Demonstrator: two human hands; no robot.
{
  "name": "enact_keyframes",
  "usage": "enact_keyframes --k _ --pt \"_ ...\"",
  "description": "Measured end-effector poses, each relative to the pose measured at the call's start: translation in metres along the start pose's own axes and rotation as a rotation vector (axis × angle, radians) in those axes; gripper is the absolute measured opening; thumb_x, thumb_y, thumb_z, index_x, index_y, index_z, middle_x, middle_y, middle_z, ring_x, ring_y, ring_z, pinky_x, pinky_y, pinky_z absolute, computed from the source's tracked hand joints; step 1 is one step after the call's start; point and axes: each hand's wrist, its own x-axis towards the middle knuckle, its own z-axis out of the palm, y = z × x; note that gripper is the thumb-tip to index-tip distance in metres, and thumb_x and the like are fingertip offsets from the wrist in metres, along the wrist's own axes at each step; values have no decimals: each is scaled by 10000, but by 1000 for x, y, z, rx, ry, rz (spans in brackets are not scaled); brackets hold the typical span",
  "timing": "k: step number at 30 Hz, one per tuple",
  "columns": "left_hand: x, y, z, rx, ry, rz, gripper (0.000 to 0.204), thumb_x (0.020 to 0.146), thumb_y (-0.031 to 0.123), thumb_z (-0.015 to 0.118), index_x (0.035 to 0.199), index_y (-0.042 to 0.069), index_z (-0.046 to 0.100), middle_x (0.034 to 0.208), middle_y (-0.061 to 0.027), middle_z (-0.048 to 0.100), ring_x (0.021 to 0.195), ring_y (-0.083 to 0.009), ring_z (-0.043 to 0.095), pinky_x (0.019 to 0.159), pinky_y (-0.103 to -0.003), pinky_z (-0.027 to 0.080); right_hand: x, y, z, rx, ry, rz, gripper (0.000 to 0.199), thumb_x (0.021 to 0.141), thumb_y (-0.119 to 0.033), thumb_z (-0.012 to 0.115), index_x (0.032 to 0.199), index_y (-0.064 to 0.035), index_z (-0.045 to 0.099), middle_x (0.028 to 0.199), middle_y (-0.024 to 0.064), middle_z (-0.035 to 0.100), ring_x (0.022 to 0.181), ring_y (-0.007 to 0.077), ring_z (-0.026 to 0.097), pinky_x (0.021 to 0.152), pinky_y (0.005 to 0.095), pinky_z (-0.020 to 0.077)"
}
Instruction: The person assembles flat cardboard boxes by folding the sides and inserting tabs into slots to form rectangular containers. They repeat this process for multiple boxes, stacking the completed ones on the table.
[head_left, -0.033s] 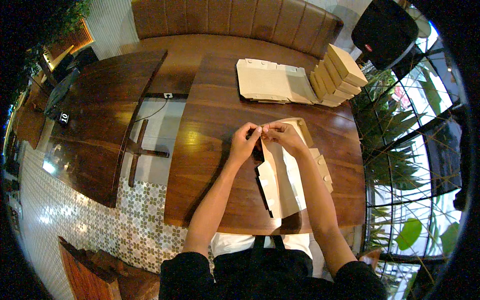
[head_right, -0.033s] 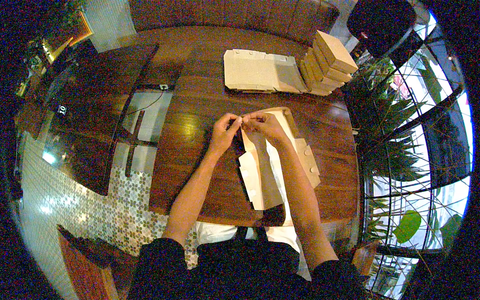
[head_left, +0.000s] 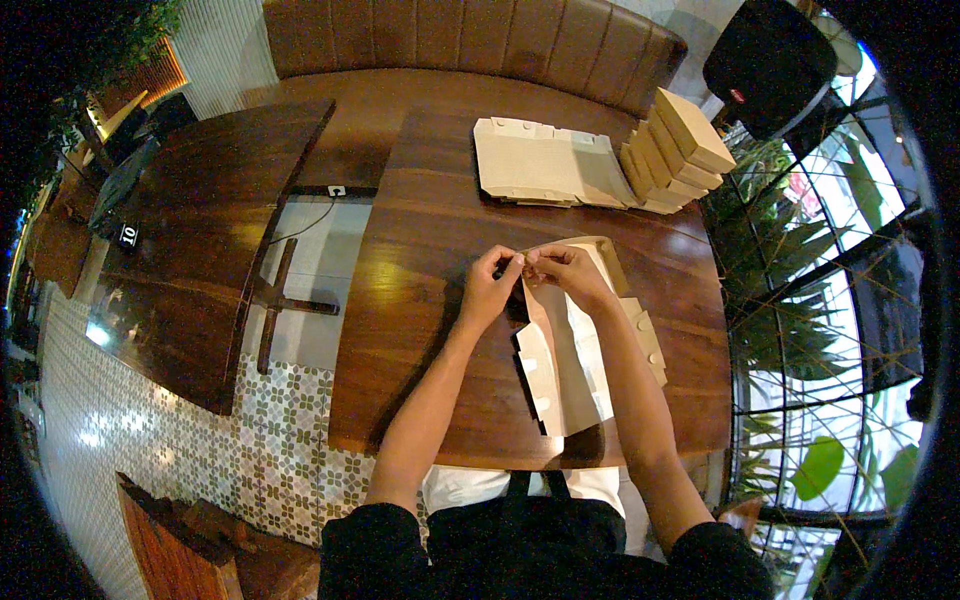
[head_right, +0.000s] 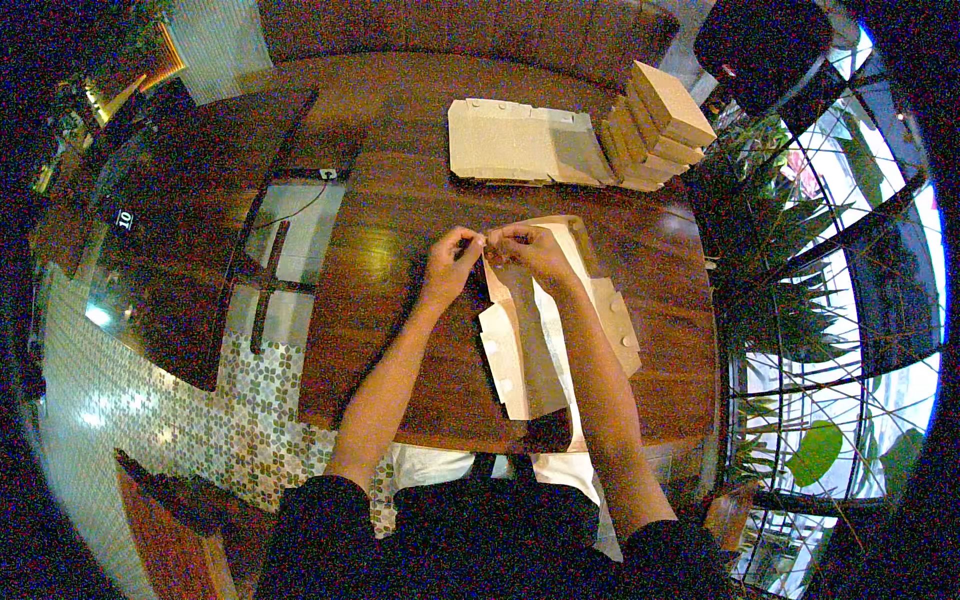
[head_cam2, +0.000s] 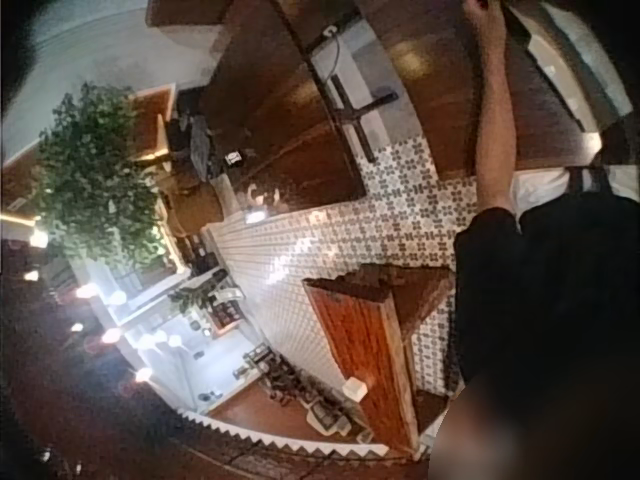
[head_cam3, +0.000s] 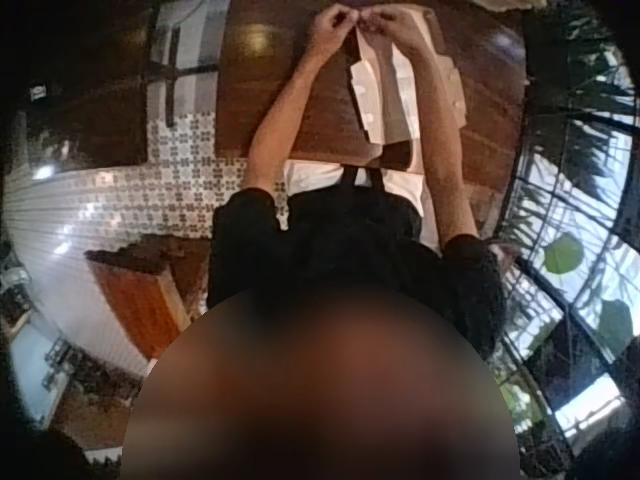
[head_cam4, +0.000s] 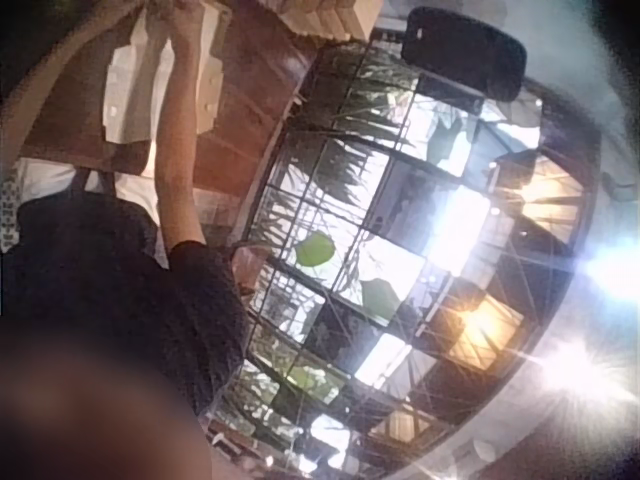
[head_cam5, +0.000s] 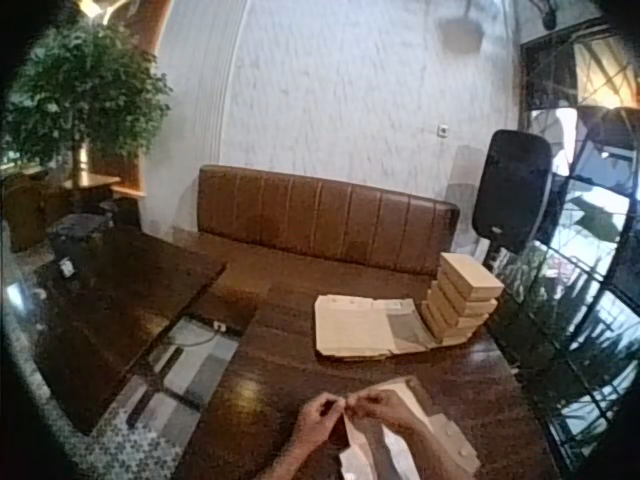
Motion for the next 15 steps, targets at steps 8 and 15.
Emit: enact_keyframes --k 8,15 --pt "-4 -5 2 12 29 -112 187 919 179 774 922 2 716 814 -24 713 726 -73 633 645 -266 514 -16 6 24 -330 252 -188 188 957 -117 735 1065 34 767 914 74 766 799 113 693 743 271 567" --pt "-8 -2 10 47 185 -24 156 853 103 789 864 -29 708 728 -37 701 668 -68 624 596 -260 507 -28 -10 42 -568 394 -224 185 886 -95 781 1033 18 786 918 103 791 814 135 744 761 276 592"
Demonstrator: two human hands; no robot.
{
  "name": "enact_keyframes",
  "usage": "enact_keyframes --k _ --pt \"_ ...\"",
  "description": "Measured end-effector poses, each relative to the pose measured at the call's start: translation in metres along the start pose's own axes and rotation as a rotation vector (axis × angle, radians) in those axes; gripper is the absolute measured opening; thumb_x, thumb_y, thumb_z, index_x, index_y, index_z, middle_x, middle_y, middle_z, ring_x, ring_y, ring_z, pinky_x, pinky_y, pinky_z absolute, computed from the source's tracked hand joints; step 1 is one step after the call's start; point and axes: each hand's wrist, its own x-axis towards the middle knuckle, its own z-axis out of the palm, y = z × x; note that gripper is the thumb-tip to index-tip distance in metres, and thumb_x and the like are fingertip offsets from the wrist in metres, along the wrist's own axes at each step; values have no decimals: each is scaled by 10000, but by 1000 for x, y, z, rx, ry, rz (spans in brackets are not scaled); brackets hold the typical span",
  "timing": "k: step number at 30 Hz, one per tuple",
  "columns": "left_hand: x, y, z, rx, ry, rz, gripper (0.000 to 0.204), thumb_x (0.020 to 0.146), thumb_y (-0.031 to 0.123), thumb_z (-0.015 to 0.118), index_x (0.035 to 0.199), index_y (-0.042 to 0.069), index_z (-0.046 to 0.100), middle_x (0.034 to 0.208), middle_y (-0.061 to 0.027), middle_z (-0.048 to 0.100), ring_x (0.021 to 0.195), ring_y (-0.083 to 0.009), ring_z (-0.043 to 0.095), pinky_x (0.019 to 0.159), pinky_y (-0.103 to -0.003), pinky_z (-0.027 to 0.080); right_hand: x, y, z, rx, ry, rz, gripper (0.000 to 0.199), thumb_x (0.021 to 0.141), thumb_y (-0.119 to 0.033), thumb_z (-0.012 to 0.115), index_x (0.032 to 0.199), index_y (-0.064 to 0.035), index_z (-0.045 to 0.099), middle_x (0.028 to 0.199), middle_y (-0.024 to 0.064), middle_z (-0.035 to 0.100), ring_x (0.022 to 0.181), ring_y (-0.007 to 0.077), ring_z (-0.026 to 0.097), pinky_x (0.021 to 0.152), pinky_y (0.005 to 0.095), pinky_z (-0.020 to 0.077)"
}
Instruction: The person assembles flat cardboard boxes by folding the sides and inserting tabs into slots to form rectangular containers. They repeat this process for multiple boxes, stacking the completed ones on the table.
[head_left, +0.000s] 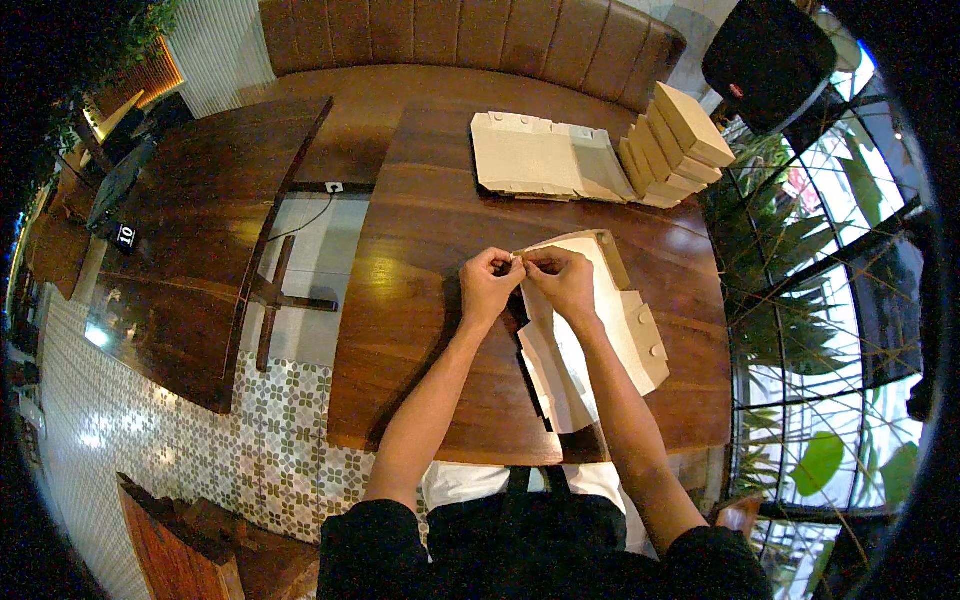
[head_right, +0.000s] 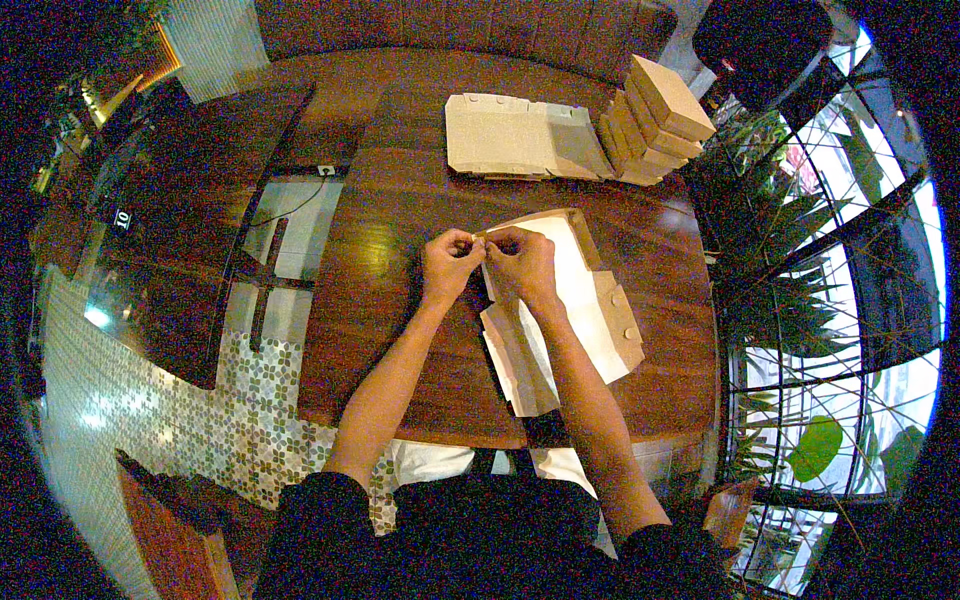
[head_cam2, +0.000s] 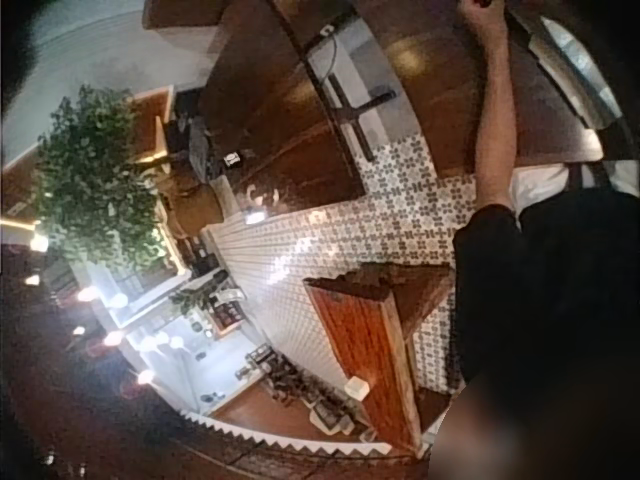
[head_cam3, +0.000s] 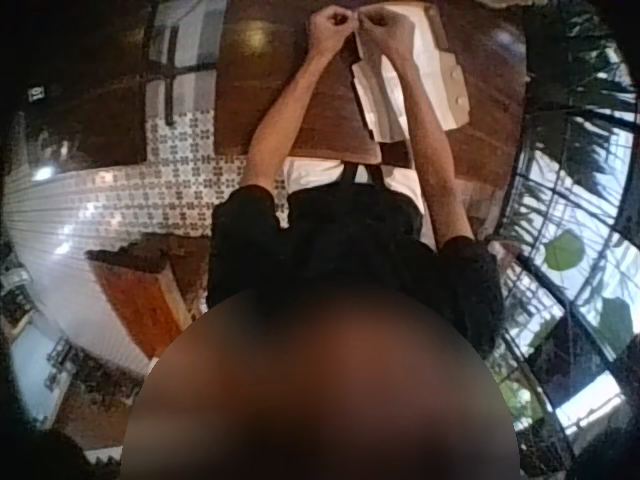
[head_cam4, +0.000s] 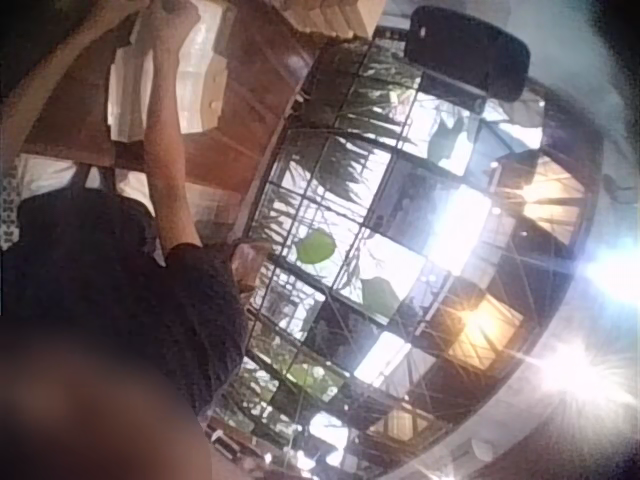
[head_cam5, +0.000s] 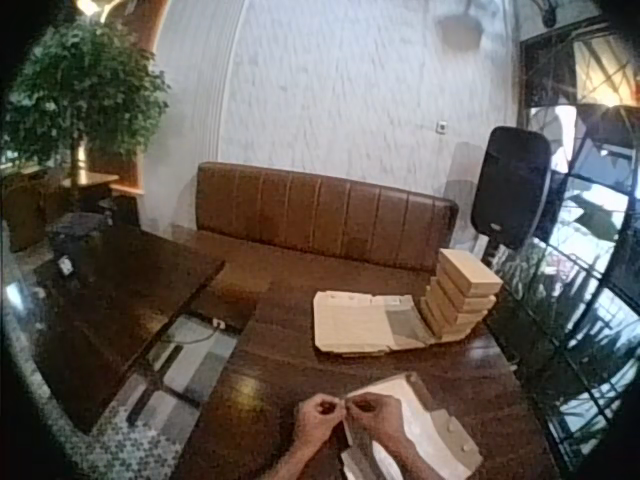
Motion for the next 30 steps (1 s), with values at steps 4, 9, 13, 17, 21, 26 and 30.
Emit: enact_keyframes --k 4,9,13,17,21,26,30 --pt "-1 5 -1 41 25 -44 163 858 113 790 873 -29 711 728 -39 700 665 -65 620 592 -262 505 -2 -6 2 10 19 15 186 886 -93 781 1037 16 787 924 113 791 820 142 748 763 280 595" --pt "0 11 -4 -33 8 74 166 895 124 778 894 -32 722 749 -24 701 667 -62 622 589 -245 497 -1 -5 0 110 17 -1 182 902 -100 777 1040 18 786 928 112 791 815 138 744 752 274 591" --pt "0 14 -7 -124 -65 -107 192 882 188 808 942 10 767 849 -44 756 730 -92 669 667 -268 526 -1 -7 -5 65 9 -2 188 910 -113 777 1046 18 786 927 104 791 814 132 740 747 270 588" --pt "-1 15 -7 -47 -49 -70 193 875 193 813 929 15 763 843 -34 753 730 -91 665 667 -264 523 -2 -7 -3 93 4 14 193 910 -119 779 1047 17 787 928 102 792 816 132 740 748 270 588" --pt "-1 14 -6 8 -14 -52 180 867 182 817 897 18 750 824 -20 743 719 -88 654 657 -262 521 -1 -4 -1 81 -5 8 199 909 -116 780 1059 15 785 938 100 792 823 128 739 750 267 587" --pt "-1 14 -7 -43 -12 -60 152 880 158 802 879 18 741 805 -12 732 712 -82 643 658 -264 520 0 -1 -1 98 -32 -29 207 913 -108 771 1080 15 779 948 99 791 834 125 733 759 261 581" --pt "0 18 -10 -105 -52 -100 155 888 154 797 893 9 745 814 -17 734 714 -71 634 663 -257 521 -2 4 -2 88 -28 -98 199 930 -92 747 1099 9 776 966 101 789 842 122 724 760 260 570"
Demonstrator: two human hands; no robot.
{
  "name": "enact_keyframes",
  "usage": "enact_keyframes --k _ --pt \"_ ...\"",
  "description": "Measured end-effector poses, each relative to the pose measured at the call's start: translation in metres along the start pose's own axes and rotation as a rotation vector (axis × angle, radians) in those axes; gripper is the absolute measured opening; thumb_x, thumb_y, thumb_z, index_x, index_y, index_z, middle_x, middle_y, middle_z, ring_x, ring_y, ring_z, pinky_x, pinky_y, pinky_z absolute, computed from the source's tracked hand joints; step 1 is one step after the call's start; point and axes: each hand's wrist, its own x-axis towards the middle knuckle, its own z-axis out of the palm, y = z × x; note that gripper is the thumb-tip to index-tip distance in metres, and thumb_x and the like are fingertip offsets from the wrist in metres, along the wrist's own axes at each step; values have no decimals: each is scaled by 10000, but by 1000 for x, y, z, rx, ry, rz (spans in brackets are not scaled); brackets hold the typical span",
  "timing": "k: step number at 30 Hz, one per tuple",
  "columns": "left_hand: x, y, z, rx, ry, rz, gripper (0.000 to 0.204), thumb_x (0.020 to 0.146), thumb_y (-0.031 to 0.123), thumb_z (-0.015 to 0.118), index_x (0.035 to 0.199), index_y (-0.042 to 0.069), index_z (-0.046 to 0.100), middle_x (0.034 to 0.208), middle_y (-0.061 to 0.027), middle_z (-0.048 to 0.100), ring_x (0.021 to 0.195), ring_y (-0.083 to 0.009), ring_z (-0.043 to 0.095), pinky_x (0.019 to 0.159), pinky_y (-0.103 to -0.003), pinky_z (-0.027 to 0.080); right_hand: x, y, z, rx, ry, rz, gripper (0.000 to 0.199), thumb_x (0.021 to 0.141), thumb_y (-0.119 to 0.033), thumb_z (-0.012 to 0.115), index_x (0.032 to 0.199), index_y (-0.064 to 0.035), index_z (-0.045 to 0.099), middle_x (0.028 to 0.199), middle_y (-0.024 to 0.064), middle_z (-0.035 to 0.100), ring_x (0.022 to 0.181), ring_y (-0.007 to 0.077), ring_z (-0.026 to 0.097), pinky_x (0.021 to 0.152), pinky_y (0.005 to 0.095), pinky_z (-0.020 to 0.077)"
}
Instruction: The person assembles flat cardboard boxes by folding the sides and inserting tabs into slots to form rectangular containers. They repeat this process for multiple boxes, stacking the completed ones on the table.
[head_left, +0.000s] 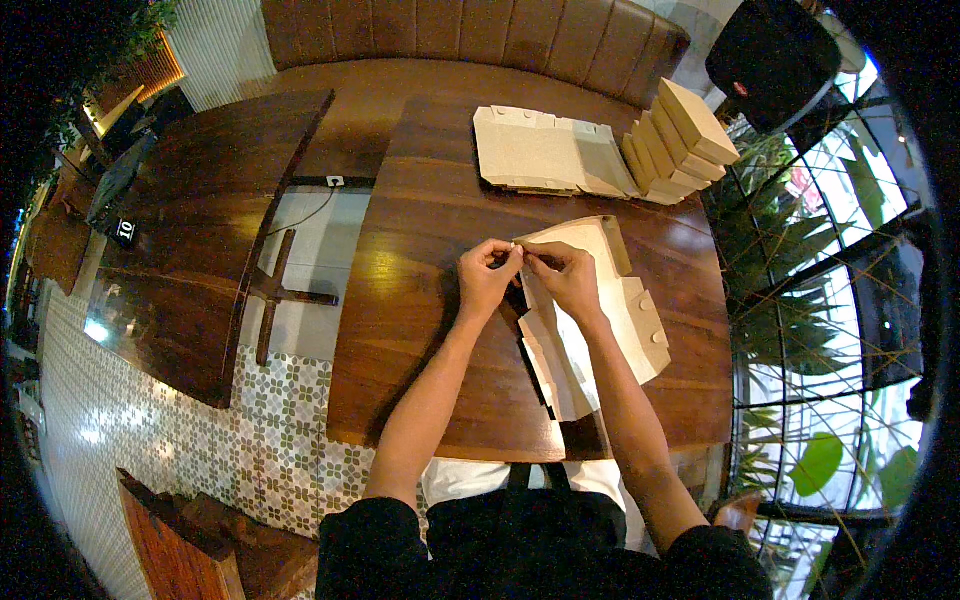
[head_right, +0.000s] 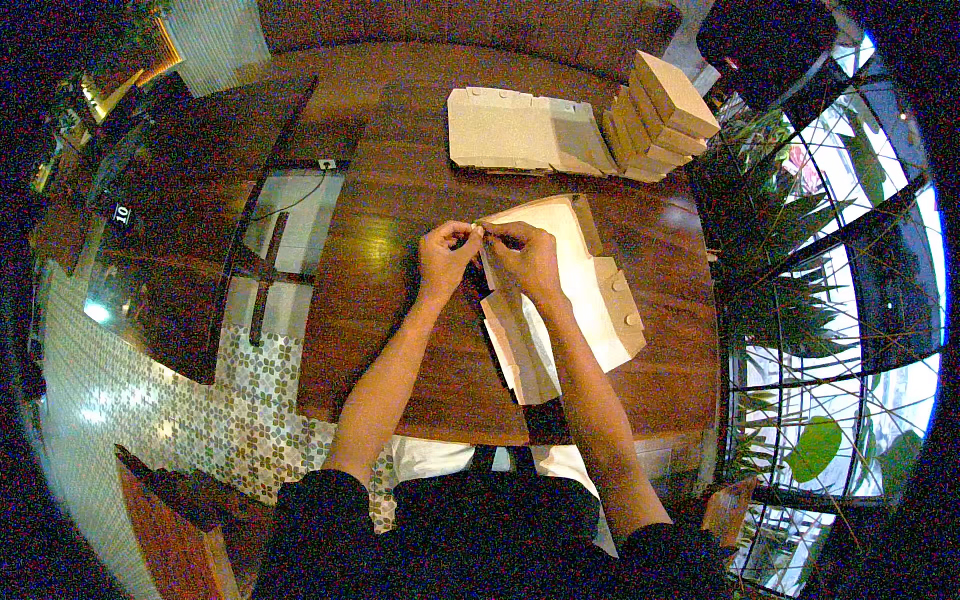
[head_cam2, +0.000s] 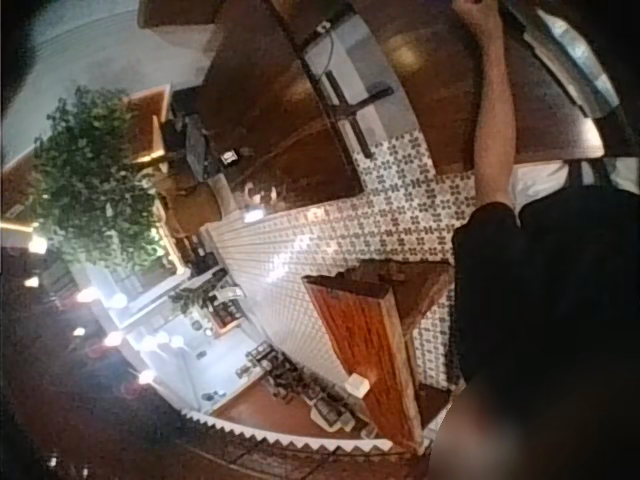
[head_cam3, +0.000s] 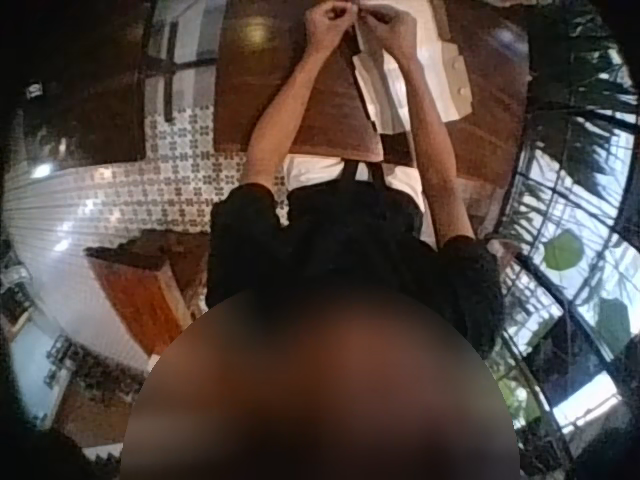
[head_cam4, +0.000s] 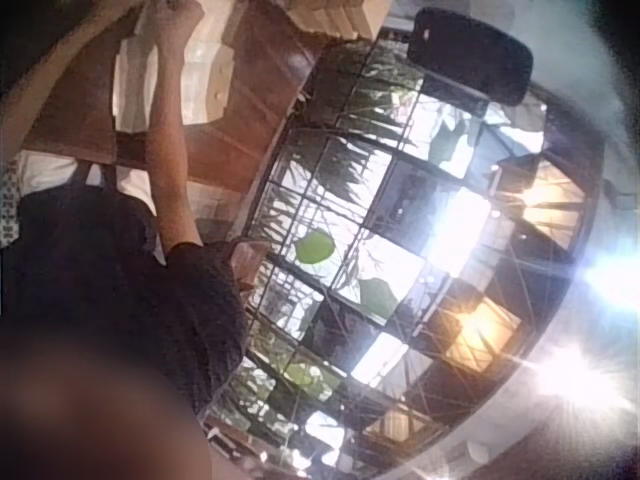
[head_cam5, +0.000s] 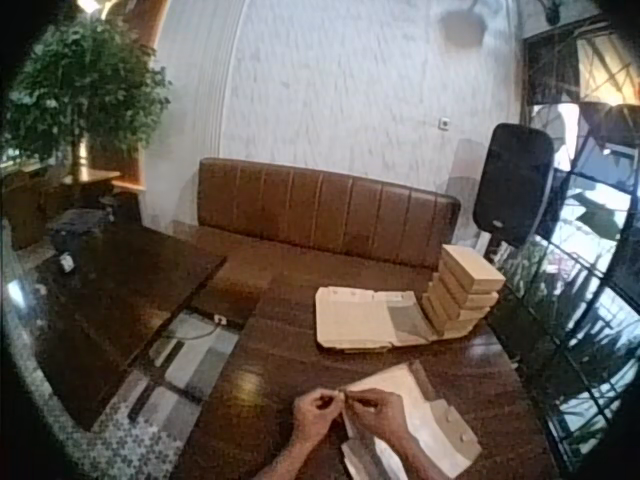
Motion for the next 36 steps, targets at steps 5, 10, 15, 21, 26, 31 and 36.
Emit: enact_keyframes --k 5,10,15,21,26,31,36 --pt "2 3 2 -62 -55 85 184 948 140 741 955 -43 730 782 -30 708 654 -75 639 535 -242 505 4 8 1 122 15 60 202 949 -93 727 1103 33 757 958 94 770 844 122 701 771 268 557" --pt "2 3 0 -145 -95 53 208 957 154 734 990 -51 737 841 -39 718 681 -79 643 550 -235 518 5 5 -2 267 53 144 175 964 -100 706 1079 30 734 944 77 743 833 120 665 779 271 534" --pt "3 -6 -1 -75 -83 115 221 960 158 734 1019 -55 742 881 -49 734 717 -78 647 621 -238 517 -5 -10 4 17 427 -149 163 900 -125 776 1031 -31 754 906 48 717 822 123 648 725 270 508" --pt "5 -8 -2 -40 -61 204 236 966 182 734 1035 -44 746 902 -52 744 755 -90 657 680 -247 524 -12 -11 12 -83 325 -100 150 866 -147 813 989 -61 813 925 80 767 775 120 654 662 265 470" --pt "1 2 -5 -134 -132 -17 252 970 209 737 1035 -33 750 906 -47 745 825 -101 660 762 -270 528 -7 -2 13 -65 311 -19 208 896 -212 795 1002 -34 800 928 112 772 763 167 667 666 297 479" --pt "3 -2 -2 -71 -131 73 259 973 221 733 1028 -32 750 900 -35 743 832 -96 653 764 -270 525 -4 2 13 -169 267 9 302 943 -343 715 999 -55 782 927 140 734 868 291 669 781 401 529" --pt "4 -4 -1 -55 -135 106 262 976 222 725 1042 -31 753 922 -43 754 837 -96 651 770 -266 524 -4 6 20 -233 267 114 354 980 -377 652 1047 -47 762 937 153 725 904 320 661 815 430 524"
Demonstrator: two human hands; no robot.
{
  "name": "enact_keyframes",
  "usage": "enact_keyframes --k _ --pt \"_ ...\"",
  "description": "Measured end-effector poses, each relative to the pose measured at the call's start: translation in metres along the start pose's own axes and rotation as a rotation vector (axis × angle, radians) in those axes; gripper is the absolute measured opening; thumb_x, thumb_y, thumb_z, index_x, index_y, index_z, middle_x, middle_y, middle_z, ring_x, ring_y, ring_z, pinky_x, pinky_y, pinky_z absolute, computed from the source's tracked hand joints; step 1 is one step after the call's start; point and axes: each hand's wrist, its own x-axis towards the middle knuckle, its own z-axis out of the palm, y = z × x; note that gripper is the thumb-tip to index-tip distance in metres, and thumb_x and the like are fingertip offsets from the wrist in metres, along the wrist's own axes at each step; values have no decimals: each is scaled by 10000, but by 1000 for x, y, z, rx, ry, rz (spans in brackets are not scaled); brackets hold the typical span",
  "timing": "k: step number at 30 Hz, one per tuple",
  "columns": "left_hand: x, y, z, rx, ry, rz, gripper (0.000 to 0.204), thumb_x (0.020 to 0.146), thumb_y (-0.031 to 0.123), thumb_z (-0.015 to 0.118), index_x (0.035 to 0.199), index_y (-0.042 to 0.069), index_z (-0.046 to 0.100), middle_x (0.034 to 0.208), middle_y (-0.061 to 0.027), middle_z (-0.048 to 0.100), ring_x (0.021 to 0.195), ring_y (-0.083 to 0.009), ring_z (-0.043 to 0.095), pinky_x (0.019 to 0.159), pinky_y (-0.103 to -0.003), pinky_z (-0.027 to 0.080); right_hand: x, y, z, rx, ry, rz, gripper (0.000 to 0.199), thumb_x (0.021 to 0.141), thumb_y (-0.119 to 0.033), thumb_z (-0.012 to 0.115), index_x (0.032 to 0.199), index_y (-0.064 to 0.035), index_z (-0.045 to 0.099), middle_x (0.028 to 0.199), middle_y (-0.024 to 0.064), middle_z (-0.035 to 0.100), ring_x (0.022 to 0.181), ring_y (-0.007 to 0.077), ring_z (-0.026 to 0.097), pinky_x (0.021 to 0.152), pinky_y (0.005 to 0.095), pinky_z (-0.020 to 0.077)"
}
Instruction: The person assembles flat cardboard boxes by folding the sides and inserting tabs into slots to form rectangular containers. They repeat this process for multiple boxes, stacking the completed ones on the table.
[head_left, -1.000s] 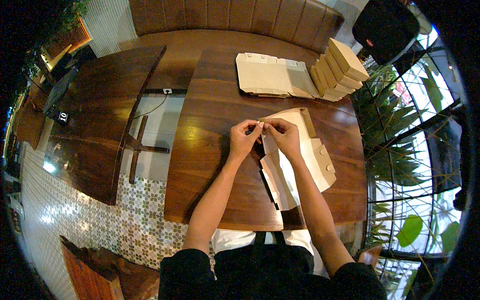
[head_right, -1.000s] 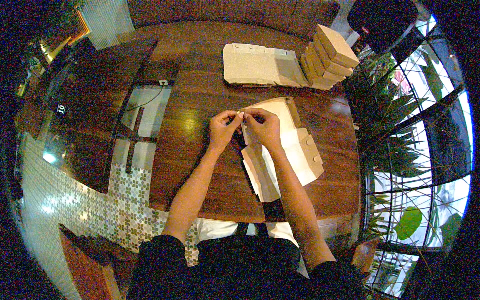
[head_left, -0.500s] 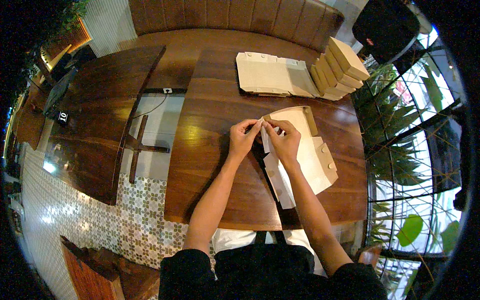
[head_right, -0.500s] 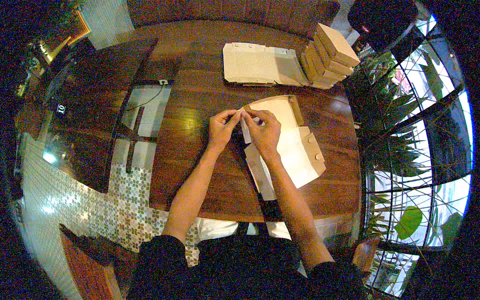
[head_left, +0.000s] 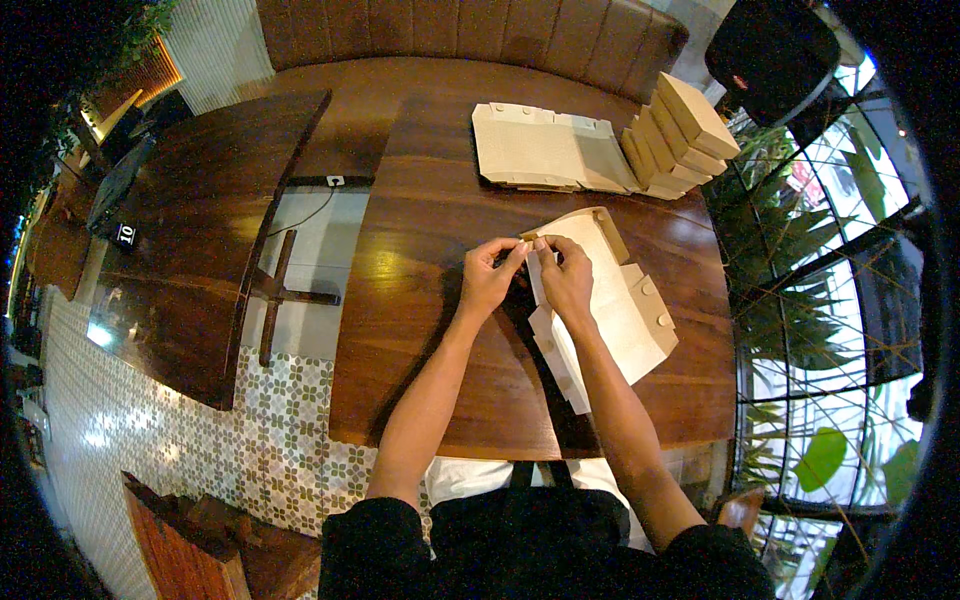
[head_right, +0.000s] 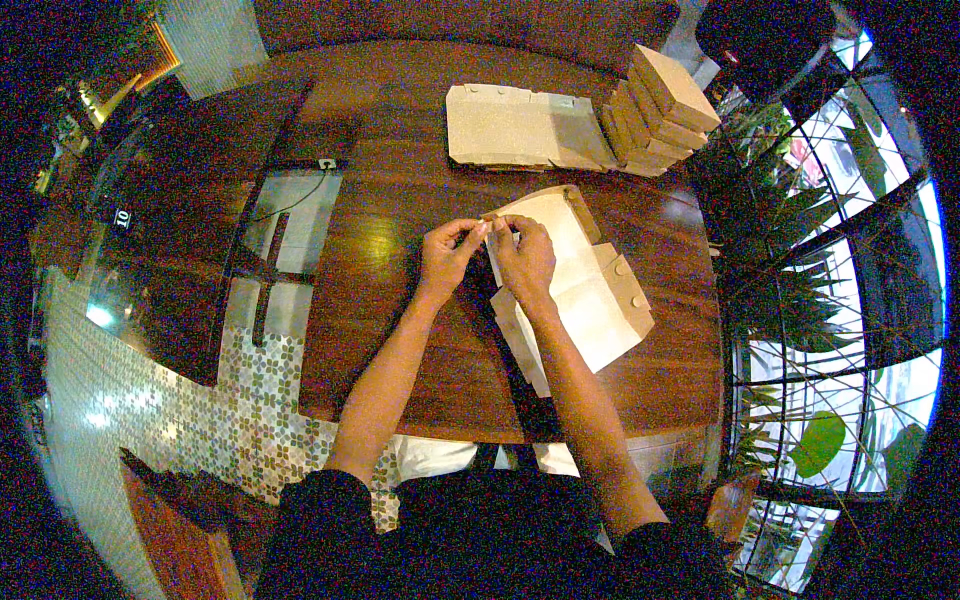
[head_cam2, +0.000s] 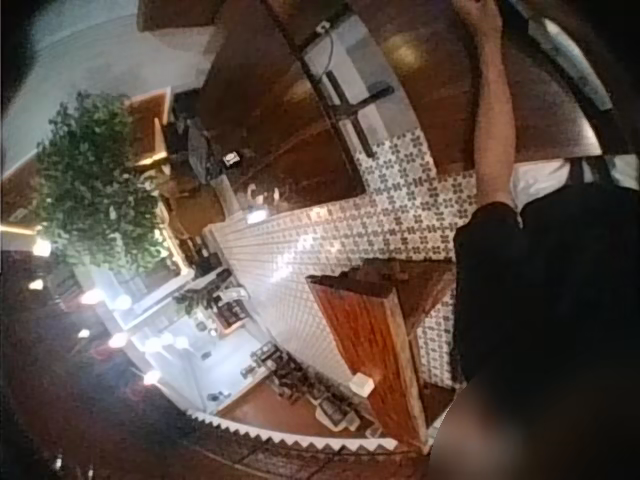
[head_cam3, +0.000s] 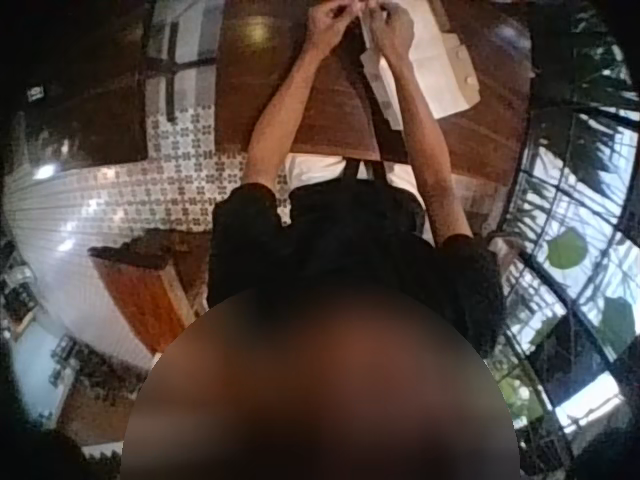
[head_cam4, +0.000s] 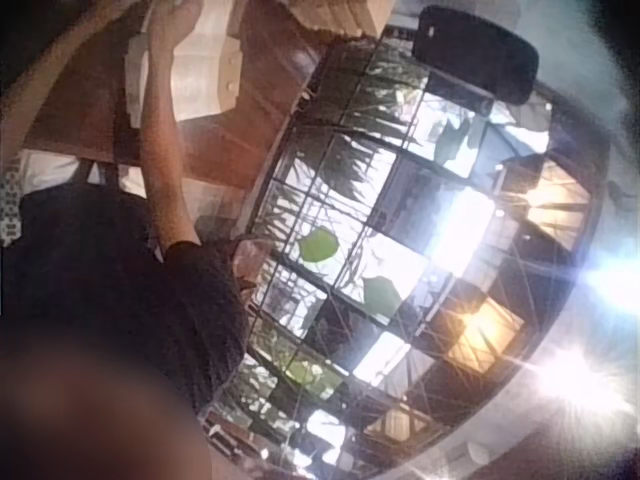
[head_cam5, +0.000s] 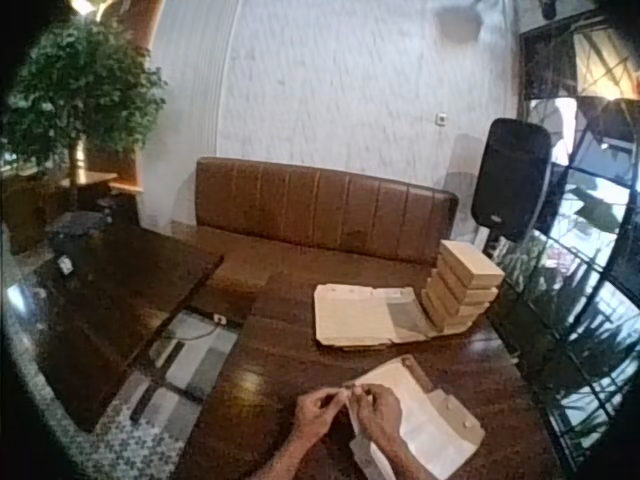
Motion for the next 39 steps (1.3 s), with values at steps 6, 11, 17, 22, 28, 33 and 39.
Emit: enact_keyframes --k 6,11,17,22,28,33,39 --pt "-2 3 -1 -55 -2 -44 267 979 222 719 1056 -32 750 936 -47 755 841 -93 650 773 -273 528 8 2 -5 97 8 -3 323 976 -328 682 1029 -22 769 908 142 749 757 229 646 714 354 498" --pt "0 -2 -1 -35 16 7 271 978 226 721 1052 -34 749 958 -46 754 854 -95 652 790 -275 526 4 1 -7 97 8 -95 289 929 -299 750 991 -18 779 900 131 752 744 206 642 697 333 494" --pt "-2 -1 3 -36 -15 20 237 978 206 724 1039 -22 747 954 -49 747 862 -102 662 791 -269 537 5 12 5 140 82 -117 300 920 -319 757 980 -25 774 906 150 749 760 279 677 722 392 538" --pt "-3 2 3 -136 -46 -96 222 984 188 712 1020 -29 742 877 -45 719 747 -93 652 621 -256 557 4 10 2 211 107 13 269 968 -260 712 991 4 758 846 95 731 740 164 615 706 319 502" --pt "-2 0 5 -214 -23 -161 221 977 200 723 992 -20 736 811 -37 704 663 -92 644 567 -261 555 9 -5 -17 370 217 -67 218 922 -247 786 957 -34 759 930 84 749 738 135 637 691 282 513" --pt "-1 2 4 -128 0 -90 223 974 232 732 967 9 738 795 -33 706 623 -97 645 552 -267 563 10 -12 -21 269 21 -105 215 908 -191 792 1023 -10 776 926 84 775 837 126 705 762 291 551" --pt "-2 7 7 -300 31 -201 248 955 208 755 956 -37 718 747 -39 671 599 -90 618 519 -264 553 3 -7 -19 265 -39 -100 190 923 -131 762 1059 1 781 926 106 781 817 134 717 774 277 564"
